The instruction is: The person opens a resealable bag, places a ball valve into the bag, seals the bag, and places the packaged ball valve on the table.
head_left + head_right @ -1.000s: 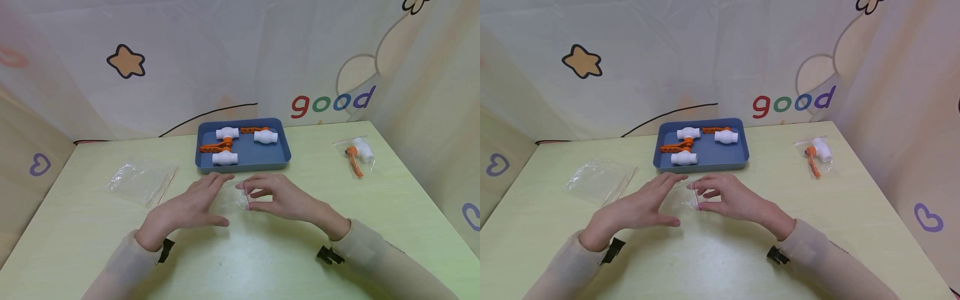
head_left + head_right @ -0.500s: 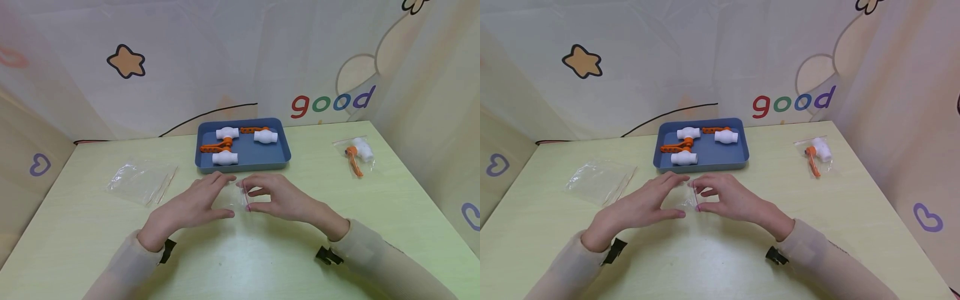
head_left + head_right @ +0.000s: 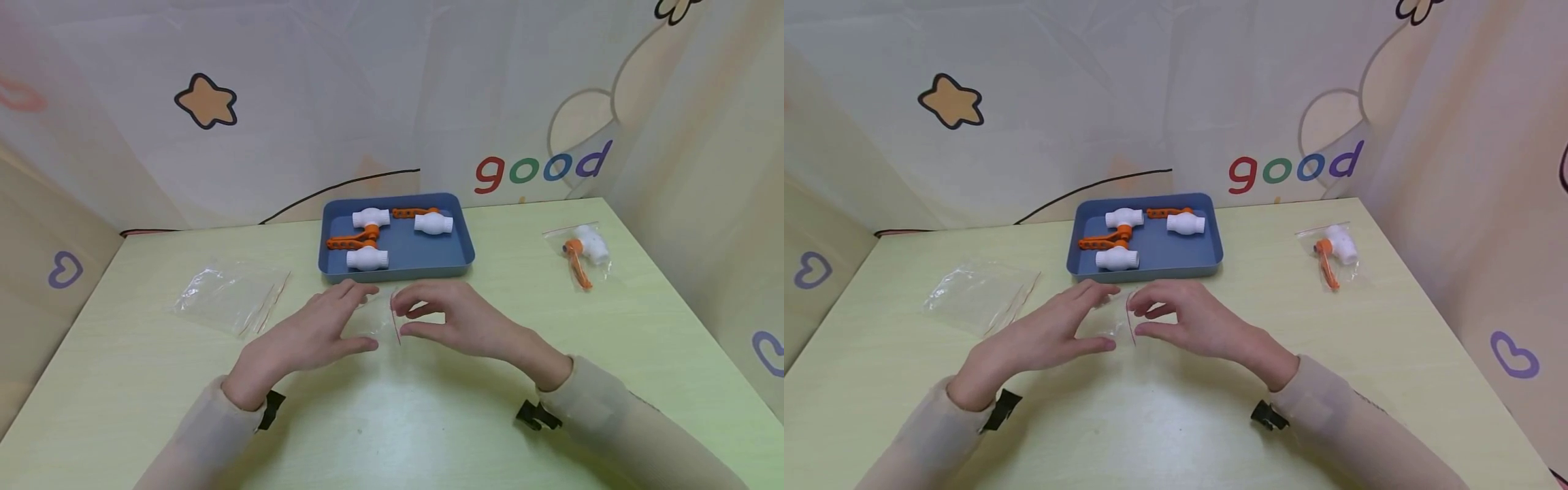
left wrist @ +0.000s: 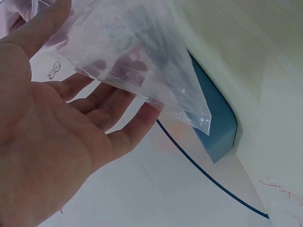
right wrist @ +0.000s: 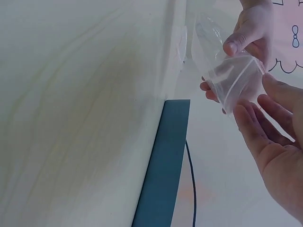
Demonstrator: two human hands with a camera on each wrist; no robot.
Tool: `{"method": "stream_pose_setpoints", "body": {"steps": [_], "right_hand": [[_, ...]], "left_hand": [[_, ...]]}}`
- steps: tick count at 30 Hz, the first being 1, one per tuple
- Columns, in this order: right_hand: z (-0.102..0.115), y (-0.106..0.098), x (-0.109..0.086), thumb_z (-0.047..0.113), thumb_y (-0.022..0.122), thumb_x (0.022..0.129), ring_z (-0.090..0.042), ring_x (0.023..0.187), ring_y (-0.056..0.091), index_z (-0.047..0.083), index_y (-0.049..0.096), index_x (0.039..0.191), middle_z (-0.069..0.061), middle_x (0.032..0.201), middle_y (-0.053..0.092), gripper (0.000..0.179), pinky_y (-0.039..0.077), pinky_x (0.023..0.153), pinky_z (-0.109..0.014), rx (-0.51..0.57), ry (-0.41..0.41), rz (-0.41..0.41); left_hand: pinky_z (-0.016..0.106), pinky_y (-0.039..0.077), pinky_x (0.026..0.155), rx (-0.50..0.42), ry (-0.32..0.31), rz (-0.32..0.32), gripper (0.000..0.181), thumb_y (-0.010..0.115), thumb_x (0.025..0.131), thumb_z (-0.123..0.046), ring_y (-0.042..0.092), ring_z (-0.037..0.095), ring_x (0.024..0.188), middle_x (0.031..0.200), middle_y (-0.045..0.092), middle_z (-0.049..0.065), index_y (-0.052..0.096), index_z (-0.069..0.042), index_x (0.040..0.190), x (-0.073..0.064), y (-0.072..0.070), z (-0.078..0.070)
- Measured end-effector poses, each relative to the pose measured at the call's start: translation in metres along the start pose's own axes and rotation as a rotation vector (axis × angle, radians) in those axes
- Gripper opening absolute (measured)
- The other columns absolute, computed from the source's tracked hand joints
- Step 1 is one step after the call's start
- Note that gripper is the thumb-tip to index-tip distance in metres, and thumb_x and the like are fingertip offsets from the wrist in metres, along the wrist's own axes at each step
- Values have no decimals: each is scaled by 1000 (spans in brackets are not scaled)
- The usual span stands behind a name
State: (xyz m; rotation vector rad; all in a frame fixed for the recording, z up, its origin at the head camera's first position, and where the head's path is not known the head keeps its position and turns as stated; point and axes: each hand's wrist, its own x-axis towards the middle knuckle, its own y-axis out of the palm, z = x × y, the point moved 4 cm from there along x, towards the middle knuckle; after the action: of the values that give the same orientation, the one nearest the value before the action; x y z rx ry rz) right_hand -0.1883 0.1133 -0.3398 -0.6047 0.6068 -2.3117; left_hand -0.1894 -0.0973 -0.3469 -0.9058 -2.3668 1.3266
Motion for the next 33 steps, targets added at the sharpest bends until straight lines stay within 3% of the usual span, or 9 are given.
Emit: {"method": "stream_pose_setpoints", "body": {"steps": [8,18,26,33], "right_hand": [[-3,-12,4,1,79,89,-19,96,69,4,73,114,-3,109,73,26,59,84,-31,-76,-14,-90],[-17,-24,18,4,74,94,-21,94,68,0,72,114,-9,107,72,20,58,86,-44,-181,119,-218],[-27,-29,39,5,73,95,-25,95,69,-1,72,111,-12,107,73,18,57,88,-45,-263,134,-212],[-41,-27,55,8,71,97,-27,100,67,-4,70,115,-15,111,71,22,55,94,-46,-243,214,-151]], "left_hand": [[54,43,104,0,-11,-4,71,79,93,-35,55,29,125,144,50,12,46,-3,148,-2,0,3],[54,43,104,18,-16,3,71,77,94,-37,55,26,125,142,52,12,45,-4,148,-5,0,5],[52,45,101,20,2,6,69,77,94,-37,57,26,122,138,53,10,46,-6,147,-6,0,3],[52,45,102,31,29,6,69,78,94,-36,56,26,122,137,53,10,46,-6,147,-6,1,-1]]}}
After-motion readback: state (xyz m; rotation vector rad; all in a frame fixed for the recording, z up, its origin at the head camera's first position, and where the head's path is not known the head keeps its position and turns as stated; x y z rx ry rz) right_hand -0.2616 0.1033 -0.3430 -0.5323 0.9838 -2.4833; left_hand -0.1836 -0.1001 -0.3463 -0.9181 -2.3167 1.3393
